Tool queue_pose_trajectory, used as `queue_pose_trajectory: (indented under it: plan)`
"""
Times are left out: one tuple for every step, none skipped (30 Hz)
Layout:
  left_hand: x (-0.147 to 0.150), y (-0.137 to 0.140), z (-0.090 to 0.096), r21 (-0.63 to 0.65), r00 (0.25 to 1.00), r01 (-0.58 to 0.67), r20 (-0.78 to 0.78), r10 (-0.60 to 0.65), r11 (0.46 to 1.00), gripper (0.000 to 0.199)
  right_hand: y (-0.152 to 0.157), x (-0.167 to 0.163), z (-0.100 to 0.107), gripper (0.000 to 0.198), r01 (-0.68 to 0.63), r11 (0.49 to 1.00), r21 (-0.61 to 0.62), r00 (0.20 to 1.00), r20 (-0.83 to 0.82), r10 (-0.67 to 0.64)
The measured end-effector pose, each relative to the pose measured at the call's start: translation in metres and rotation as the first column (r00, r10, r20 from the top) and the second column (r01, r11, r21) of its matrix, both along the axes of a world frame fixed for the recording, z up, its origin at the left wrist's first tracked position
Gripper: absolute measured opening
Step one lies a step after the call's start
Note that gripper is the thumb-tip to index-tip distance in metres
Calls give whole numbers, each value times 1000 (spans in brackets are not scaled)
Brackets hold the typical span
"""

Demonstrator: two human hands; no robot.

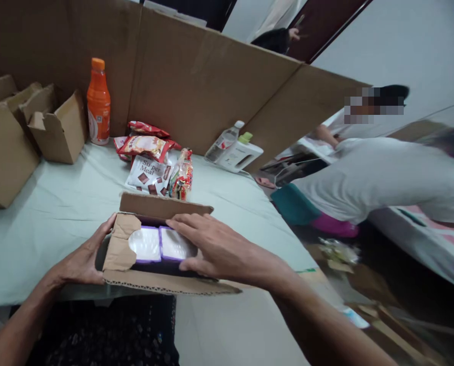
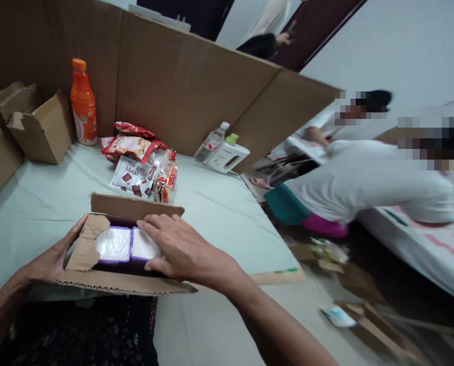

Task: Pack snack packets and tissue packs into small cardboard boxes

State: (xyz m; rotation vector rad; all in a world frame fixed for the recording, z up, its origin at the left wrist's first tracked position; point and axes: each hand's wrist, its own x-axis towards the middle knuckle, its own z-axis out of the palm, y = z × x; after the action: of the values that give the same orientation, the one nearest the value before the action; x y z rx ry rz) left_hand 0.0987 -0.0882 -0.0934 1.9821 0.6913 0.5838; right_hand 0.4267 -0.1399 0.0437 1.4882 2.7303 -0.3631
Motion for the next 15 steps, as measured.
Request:
queue_pose_trajectory:
  plan:
    - [1, -1, 1, -6, 1000, -3, 5, 3, 1000, 130, 0, -8, -1, 65, 4, 1000, 22, 997, 78, -6]
    - [2, -1, 1, -12, 1000, -6, 7, 7, 1000, 130, -2, -17, -3, 62, 10, 999, 47, 990, 139, -17]
    - [3, -1, 2, -18, 1000, -10, 11, 10, 1000, 131, -4, -25, -5, 57, 16, 998, 66, 983, 181, -28]
    - [3, -1, 3, -24, 1000, -9, 16, 10, 1000, 132, -6, -31, -7, 53, 22, 997, 80, 977, 208, -38]
    - [4, -1, 3, -27, 1000, -7, 24, 7, 1000, 132, -8, -37, -9, 50, 33, 995, 94, 973, 224, -54]
    - [5, -1, 4, -27, 1000, -1, 30, 2, 1000, 132, -9, -41, -11, 50, 50, 993, 106, 970, 233, -74]
    - [5, -1, 4, -22, 999, 3, 33, -2, 1000, 132, -10, -43, -12, 51, 64, 992, 113, 967, 239, -90]
    - [5, -1, 5, -15, 999, 4, 32, -4, 1000, 131, -10, -44, -13, 51, 71, 991, 112, 965, 243, -97]
    - [5, -1, 6, -13, 1000, 1, 28, -1, 1000, 131, -9, -45, -13, 50, 70, 992, 104, 964, 250, -94]
    - [6, -1, 7, -17, 1000, -6, 25, 6, 1000, 131, -8, -45, -12, 49, 65, 994, 93, 962, 258, -87]
    - [6, -1, 8, -26, 1000, -14, 20, 14, 1000, 132, -7, -44, -11, 47, 57, 995, 78, 961, 265, -76]
    - [6, -1, 9, -40, 1000, -20, 17, 20, 999, 133, -5, -44, -10, 44, 47, 997, 64, 961, 270, -63]
    - [6, -1, 10, -55, 1000, -23, 16, 24, 998, 132, -4, -43, -9, 40, 42, 998, 55, 961, 269, -56]
    - [6, -1, 11, -65, 999, -24, 19, 26, 998, 132, -4, -42, -8, 35, 44, 998, 48, 964, 262, -55]
    - [5, -2, 11, -67, 1000, -22, 20, 23, 998, 130, -4, -41, -6, 32, 48, 998, 40, 968, 245, -57]
